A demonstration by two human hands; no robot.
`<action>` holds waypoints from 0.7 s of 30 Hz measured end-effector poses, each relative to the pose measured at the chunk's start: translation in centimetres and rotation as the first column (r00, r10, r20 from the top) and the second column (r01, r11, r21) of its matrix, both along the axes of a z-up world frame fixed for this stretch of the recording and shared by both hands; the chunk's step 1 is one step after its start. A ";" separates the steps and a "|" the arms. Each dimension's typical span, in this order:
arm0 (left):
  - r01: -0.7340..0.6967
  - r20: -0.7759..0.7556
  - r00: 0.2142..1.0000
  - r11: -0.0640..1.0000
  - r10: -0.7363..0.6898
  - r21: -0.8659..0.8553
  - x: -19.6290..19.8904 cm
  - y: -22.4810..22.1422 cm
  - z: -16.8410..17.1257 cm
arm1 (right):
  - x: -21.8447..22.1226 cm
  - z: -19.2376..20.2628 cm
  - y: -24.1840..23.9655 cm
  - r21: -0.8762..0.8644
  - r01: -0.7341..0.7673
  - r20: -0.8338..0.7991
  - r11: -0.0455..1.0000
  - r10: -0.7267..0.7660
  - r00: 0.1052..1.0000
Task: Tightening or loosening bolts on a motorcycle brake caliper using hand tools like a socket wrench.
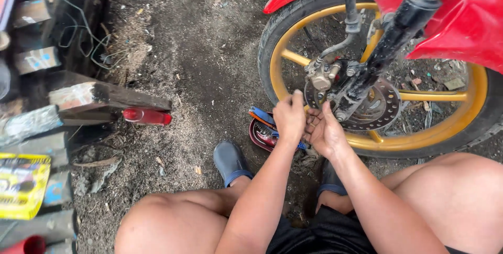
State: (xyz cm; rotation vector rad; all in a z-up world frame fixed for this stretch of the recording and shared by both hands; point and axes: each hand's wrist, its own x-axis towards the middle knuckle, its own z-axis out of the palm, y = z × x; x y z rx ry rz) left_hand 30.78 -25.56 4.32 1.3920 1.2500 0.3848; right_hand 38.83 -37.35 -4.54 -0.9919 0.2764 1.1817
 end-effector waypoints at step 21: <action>-0.090 -0.254 0.966 0.977 0.038 -0.194 6.2 -5.6 4.0 | -0.1 -3.5 -0.6 -0.270 -0.308 0.127 0.912 0.351 0.928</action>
